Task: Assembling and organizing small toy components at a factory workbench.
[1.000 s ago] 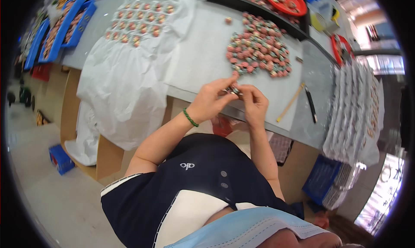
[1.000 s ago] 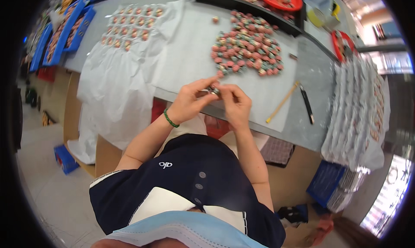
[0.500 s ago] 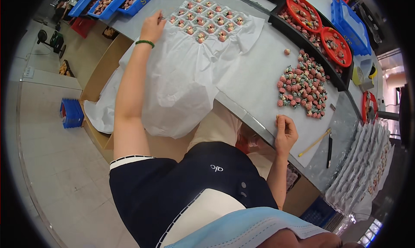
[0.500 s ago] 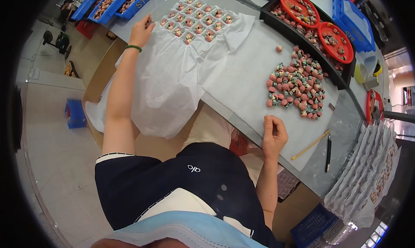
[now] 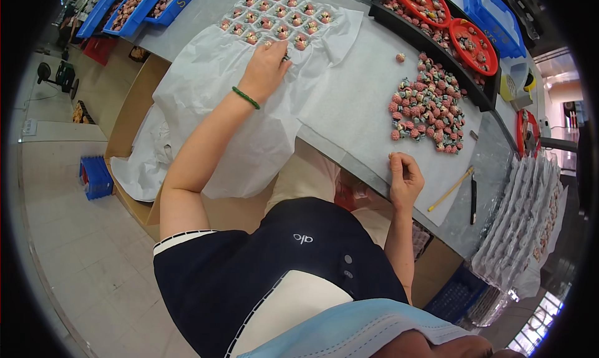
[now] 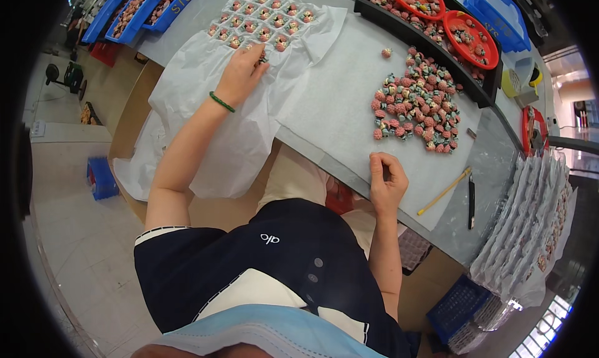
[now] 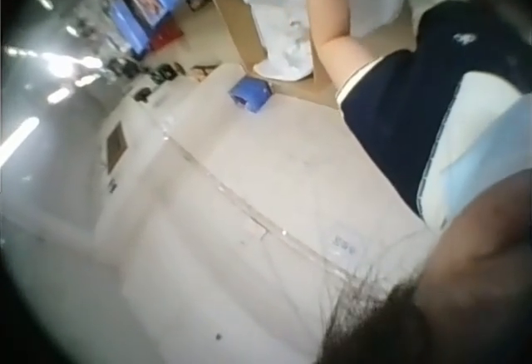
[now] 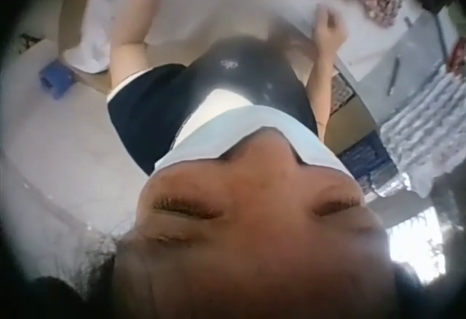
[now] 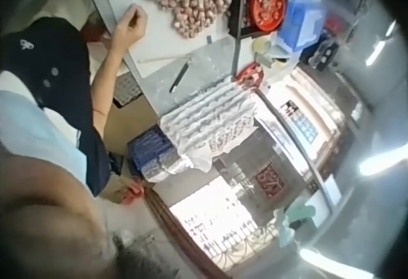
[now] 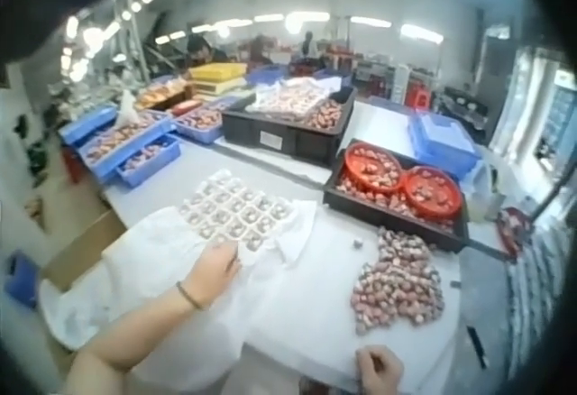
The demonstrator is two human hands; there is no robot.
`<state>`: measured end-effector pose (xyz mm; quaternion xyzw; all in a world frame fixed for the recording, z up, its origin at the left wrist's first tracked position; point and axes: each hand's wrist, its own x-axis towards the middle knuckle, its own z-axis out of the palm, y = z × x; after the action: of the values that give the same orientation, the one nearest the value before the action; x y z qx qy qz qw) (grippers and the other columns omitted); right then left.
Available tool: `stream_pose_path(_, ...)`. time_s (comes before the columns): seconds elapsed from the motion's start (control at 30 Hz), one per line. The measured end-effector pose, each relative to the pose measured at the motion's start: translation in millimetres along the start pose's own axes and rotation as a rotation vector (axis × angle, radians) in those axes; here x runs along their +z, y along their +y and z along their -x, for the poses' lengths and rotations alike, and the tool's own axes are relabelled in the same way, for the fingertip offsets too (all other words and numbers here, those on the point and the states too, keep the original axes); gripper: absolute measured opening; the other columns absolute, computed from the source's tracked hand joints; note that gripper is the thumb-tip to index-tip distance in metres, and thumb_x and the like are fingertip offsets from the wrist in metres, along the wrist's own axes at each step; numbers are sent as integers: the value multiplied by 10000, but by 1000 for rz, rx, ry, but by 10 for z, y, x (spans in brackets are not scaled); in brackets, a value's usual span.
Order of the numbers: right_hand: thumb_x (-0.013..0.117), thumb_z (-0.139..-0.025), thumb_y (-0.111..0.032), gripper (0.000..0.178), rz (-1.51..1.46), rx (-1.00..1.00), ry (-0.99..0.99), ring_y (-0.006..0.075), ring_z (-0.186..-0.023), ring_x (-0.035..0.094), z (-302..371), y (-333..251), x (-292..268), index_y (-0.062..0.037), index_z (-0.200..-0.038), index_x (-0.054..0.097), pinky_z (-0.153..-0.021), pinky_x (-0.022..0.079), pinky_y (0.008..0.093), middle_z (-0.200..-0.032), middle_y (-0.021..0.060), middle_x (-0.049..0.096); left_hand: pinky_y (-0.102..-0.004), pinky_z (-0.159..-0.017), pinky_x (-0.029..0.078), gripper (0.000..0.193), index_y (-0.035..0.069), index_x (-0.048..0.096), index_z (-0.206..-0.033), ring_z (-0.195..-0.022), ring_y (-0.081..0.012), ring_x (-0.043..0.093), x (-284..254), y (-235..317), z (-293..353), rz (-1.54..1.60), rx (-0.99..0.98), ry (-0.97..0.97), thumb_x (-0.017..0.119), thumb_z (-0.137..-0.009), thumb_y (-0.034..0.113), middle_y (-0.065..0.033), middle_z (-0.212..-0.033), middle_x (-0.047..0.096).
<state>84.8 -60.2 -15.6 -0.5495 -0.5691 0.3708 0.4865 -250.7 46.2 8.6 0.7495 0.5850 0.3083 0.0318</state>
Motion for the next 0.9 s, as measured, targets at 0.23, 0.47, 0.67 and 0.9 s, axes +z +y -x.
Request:
stream_pose_path(0.23,561,-819,-48,81,-47,-19,-7,70,-712,495,-73,99,-133,24,-851,580,-650,394,181,-811,24,568,-398,-745,396,368,-25,464,-1030,-879,-316,472,337,122,-120,-278,56,36,585,-730,148,-134,-1006,533)
stream_pose_path(0.47,584,-792,-31,85,-71,-65,-60,64,-690,496,-292,221,-177,13,-865,582,-612,401,179,-791,27,567,-474,-1015,90,659,-87,189,-1286,-1272,-380,109,673,264,1,-517,-110,-144,359,-881,404,-246,-1351,190)
stream_pose_path(0.67,622,-728,-24,194,130,-167,90,102,-679,538,-504,-103,-200,-25,-918,584,-543,445,214,-856,58,571,-500,-1005,119,715,-93,176,-1285,-1257,-400,138,685,304,-124,-367,-64,-167,401,-855,432,-263,-1343,190)
stream_pose_path(0.9,616,-715,-15,225,387,-302,30,136,-662,550,-653,-168,-255,-35,-936,581,-505,446,224,-896,85,564,-465,-937,283,499,37,409,-1211,-1170,-392,318,440,1211,-419,-318,196,68,518,-818,326,-221,-1275,344)
